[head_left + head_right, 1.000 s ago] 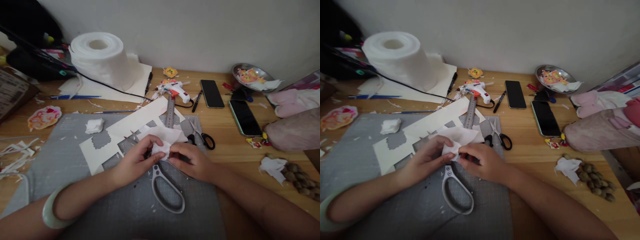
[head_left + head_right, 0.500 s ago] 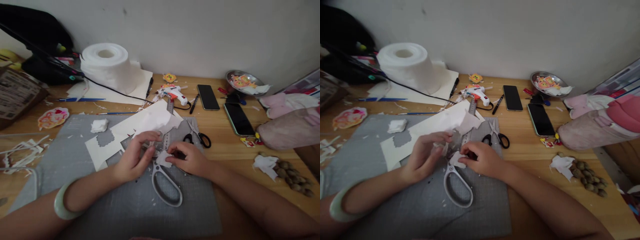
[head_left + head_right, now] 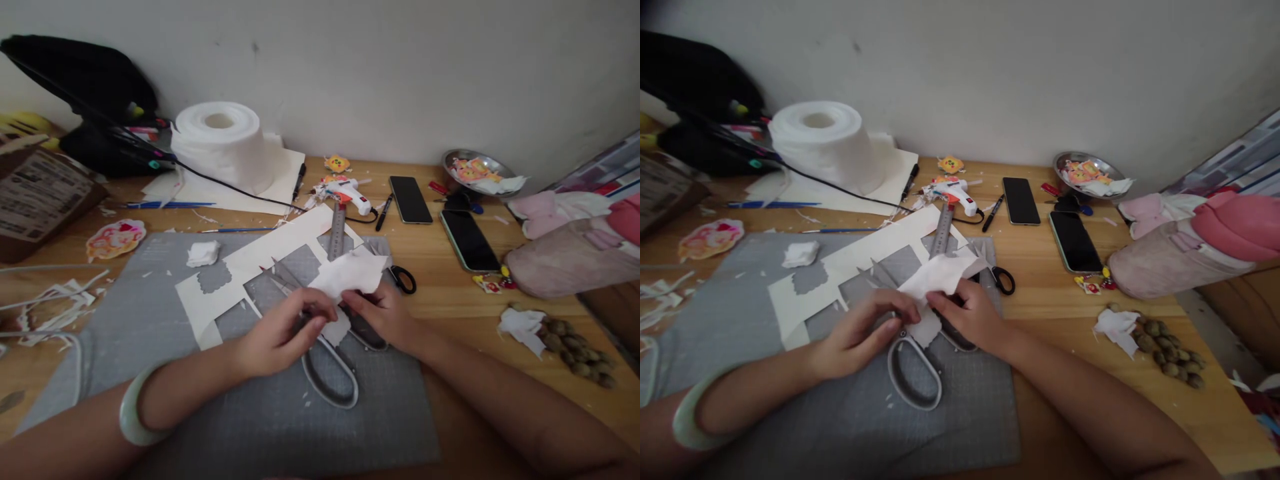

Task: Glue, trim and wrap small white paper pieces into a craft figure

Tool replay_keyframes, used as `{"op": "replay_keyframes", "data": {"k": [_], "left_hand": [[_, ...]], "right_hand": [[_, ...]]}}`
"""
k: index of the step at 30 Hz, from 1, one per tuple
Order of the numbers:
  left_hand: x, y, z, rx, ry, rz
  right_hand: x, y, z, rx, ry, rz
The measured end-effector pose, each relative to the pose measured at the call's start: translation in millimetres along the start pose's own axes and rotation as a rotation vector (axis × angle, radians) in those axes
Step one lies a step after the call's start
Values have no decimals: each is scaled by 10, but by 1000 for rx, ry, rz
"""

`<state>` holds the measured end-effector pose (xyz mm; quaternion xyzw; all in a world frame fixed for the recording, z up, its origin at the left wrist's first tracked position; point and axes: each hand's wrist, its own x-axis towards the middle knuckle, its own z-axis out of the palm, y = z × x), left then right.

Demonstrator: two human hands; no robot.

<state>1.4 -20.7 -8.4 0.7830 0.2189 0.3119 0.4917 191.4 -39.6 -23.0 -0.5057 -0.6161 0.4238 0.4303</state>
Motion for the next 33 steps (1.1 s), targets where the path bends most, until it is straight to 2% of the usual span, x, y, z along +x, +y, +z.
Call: {"op": "replay_keyframes", "data": {"k": [3, 5, 7, 9, 12, 15, 17, 23, 26, 28, 30, 33], "left_hand": [[14, -44, 15, -81, 251, -80], [48, -80, 13, -125, 416, -83], [84, -112, -3, -172, 495, -76], [101, -131, -27, -212, 433, -92], [86, -129, -62, -264, 199, -145], [57, -106, -77, -331, -10, -195], [52, -88, -72, -371, -70, -209], [85, -72, -34, -436, -67, -235], [99, -91, -17, -335, -58, -310], [110, -103, -4, -320, 9, -335], [121, -106, 5, -359, 124, -334], [125, -88, -9, -310, 293, -286]], "right_hand": [[-19, -87, -33, 21, 16, -91], [-48, -157, -75, 54, -56, -140], [-89, -190, -112, 163, -180, -131], [-124, -168, -130, 375, -242, -34], [-131, -78, -115, 647, -212, 181], [-74, -41, -89, 693, -180, 306], [-22, -76, -80, 653, -197, 322], [62, -188, -68, 475, -136, 326], [79, -160, -68, 561, -127, 378], [88, -144, -74, 685, -131, 429], [88, -144, -77, 747, -168, 460], [57, -159, -71, 591, -273, 481]]}}
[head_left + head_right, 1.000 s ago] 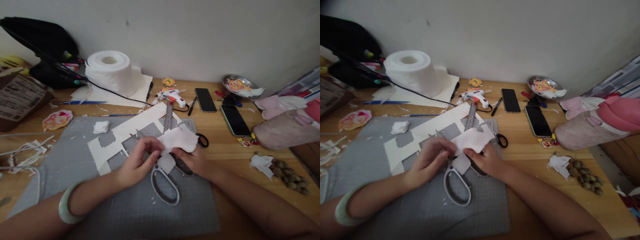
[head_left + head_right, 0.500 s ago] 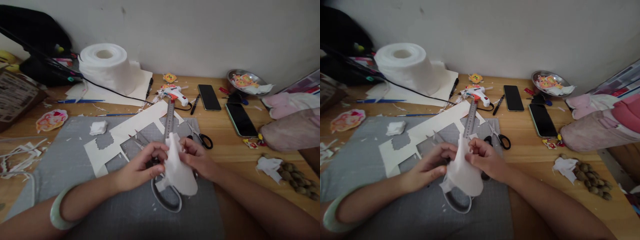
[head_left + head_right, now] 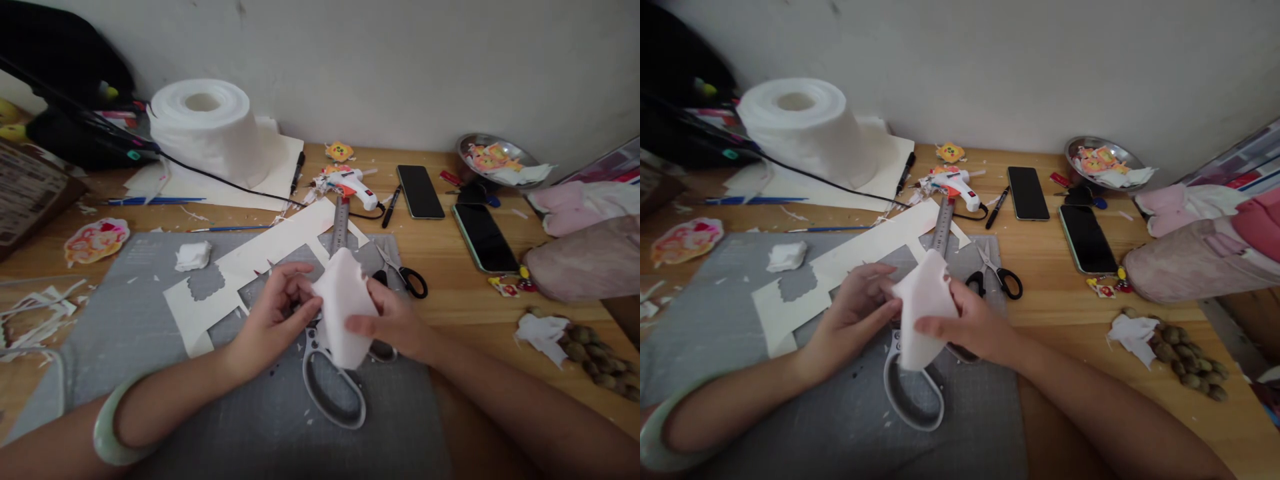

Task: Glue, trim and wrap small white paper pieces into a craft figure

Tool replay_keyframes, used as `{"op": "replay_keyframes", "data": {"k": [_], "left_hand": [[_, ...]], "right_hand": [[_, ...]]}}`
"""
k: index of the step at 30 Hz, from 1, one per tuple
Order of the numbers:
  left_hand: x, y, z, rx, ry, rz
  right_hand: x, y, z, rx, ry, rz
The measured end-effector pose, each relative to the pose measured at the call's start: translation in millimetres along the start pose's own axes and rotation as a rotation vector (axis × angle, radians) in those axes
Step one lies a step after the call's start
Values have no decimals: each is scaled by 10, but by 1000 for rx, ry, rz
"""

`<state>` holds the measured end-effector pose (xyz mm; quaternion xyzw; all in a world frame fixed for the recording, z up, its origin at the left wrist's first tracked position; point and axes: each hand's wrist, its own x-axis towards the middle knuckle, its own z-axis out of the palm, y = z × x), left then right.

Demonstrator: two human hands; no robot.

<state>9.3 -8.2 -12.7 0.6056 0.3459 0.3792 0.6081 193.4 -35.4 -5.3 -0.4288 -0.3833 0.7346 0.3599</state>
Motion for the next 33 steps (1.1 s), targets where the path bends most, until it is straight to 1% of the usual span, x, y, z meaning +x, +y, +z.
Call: {"op": "replay_keyframes", "data": {"k": [1, 3, 5, 6, 8, 10, 12, 16, 18, 21, 23, 26, 29, 31, 33], "left_hand": [[-3, 13, -12, 65, 18, 53], [-10, 39, -45, 245, -16, 191], [-14, 54, -78, 400, -66, 295], [-14, 55, -89, 444, -87, 309], [-13, 46, -100, 462, -132, 257], [-12, 31, -96, 437, -215, 163], [-11, 25, -86, 427, -280, 99], [-9, 39, -73, 471, -317, 29], [-14, 35, -70, 452, -314, 17], [-30, 18, -61, 394, -281, 52], [-35, 23, -54, 368, -305, 74], [-19, 70, -57, 356, -342, 98], [14, 117, -83, 358, -353, 128], [28, 127, -103, 312, -304, 126], [29, 126, -115, 238, -207, 100]], "right_hand": [[-14, 7, 5, -95, 0, 33], [-40, 15, 9, -274, 18, 85], [-57, 2, 11, -400, 33, 35], [-61, -15, 14, -441, 32, -24], [-63, -64, 28, -495, 7, -143], [-64, -106, 45, -532, -54, -180], [-68, -115, 49, -544, -112, -160], [-82, -45, 10, -445, -139, -82], [-85, -20, 0, -382, -211, -63], [-85, -44, 24, -368, -345, -66], [-86, -82, 50, -380, -377, -97], [-97, -108, 63, -396, -358, -122], [-113, -70, 44, -396, -295, -122], [-120, -22, 26, -347, -227, -117], [-113, 24, 9, -237, -142, -101]]}}
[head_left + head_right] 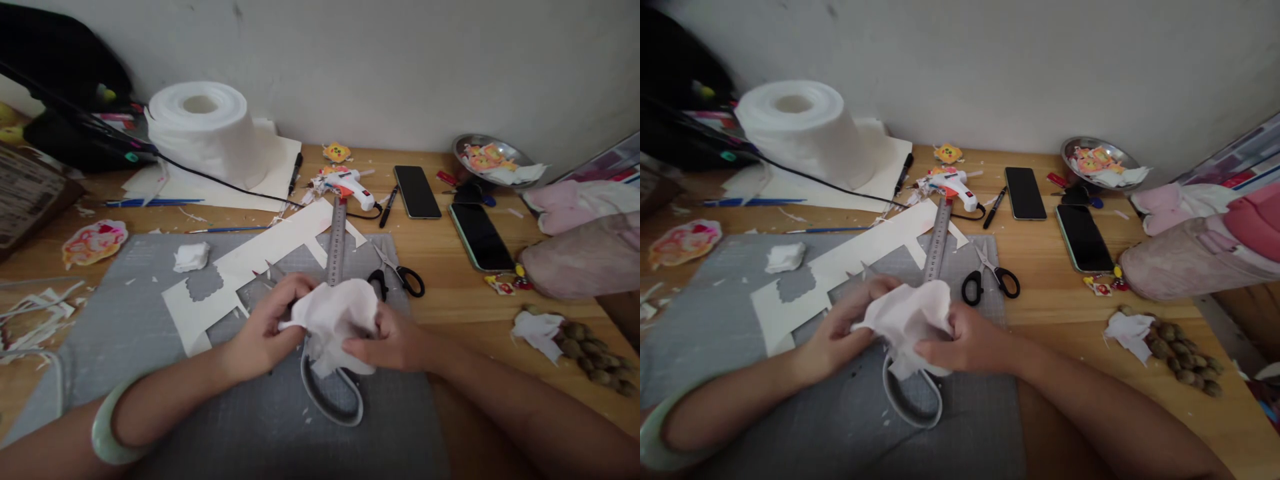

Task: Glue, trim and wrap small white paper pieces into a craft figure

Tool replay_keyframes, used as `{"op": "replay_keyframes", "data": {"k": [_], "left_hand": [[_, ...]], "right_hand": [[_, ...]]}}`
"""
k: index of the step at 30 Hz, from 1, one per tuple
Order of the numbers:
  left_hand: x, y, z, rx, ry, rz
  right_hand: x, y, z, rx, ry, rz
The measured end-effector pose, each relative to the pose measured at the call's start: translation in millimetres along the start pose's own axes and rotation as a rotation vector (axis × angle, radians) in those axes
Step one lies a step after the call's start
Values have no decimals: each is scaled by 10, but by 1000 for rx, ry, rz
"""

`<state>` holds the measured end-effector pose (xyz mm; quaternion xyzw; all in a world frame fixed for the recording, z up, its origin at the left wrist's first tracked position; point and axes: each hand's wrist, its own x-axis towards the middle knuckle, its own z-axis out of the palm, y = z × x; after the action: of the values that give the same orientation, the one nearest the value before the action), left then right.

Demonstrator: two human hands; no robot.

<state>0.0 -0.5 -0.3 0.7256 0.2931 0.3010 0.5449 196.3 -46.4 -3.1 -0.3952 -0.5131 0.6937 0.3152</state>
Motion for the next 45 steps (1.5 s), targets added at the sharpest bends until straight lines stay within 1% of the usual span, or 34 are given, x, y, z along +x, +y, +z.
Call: {"op": "replay_keyframes", "data": {"k": [2, 3, 5, 7, 9, 12, 13, 15, 17, 19, 21, 23, 24, 26, 28, 30, 31, 33, 35, 36, 38, 40, 42, 45], "left_hand": [[-11, 4, 0, -52, 57, -31], [-19, 9, 3, -60, 63, -50], [-40, 17, 12, -63, 47, -79], [-66, 9, 24, -101, 25, -92], [-88, -20, 39, -235, 11, -66], [-91, -73, 68, -555, -1, -35], [-83, -83, 76, -640, -4, -51], [-58, -82, 82, -712, -14, -143], [-31, -57, 72, -662, -47, -255], [-10, -22, 49, -534, -101, -308], [1, 5, 26, -375, -139, -257], [2, 9, 13, -277, -123, -196], [0, 1, 14, -287, -98, -199], [-8, -26, 30, -411, -38, -284], [-13, -55, 56, -553, 28, -388], [-12, -71, 83, -616, 77, -424], [-8, -73, 95, -614, 97, -422], [2, -65, 113, -570, 139, -413], [17, -52, 124, -511, 188, -412], [24, -45, 126, -490, 203, -412], [39, -29, 125, -478, 184, -409], [51, -10, 115, -484, 122, -409], [53, 13, 104, -472, 52, -415], [36, 38, 101, -377, -39, -388]], "right_hand": [[24, 33, -9, 162, 97, 14], [44, 41, -15, 251, 154, 11], [95, 37, -26, 422, 270, -5], [140, 20, -36, 535, 337, 0], [164, 9, -44, 574, 354, 36], [159, 36, -59, 564, 348, 91], [153, 53, -65, 561, 354, 99], [146, 78, -74, 558, 370, 104], [148, 74, -75, 558, 381, 100], [157, 36, -70, 568, 379, 89], [166, -20, -63, 592, 374, 72], [176, -72, -63, 622, 363, 78], [181, -91, -65, 633, 362, 83], [191, -112, -74, 638, 385, 91], [201, -109, -79, 631, 447, 67], [201, -89, -77, 623, 484, 32], [197, -74, -74, 608, 469, 10], [180, -44, -63, 532, 384, -36], [157, -23, -51, 366, 279, -31], [147, -18, -46, 266, 248, -11], [133, -18, -38, 76, 248, 29], [130, -19, -33, -45, 297, 17], [130, -13, -28, -93, 341, -21], [115, 6, -16, -84, 334, -39]]}}
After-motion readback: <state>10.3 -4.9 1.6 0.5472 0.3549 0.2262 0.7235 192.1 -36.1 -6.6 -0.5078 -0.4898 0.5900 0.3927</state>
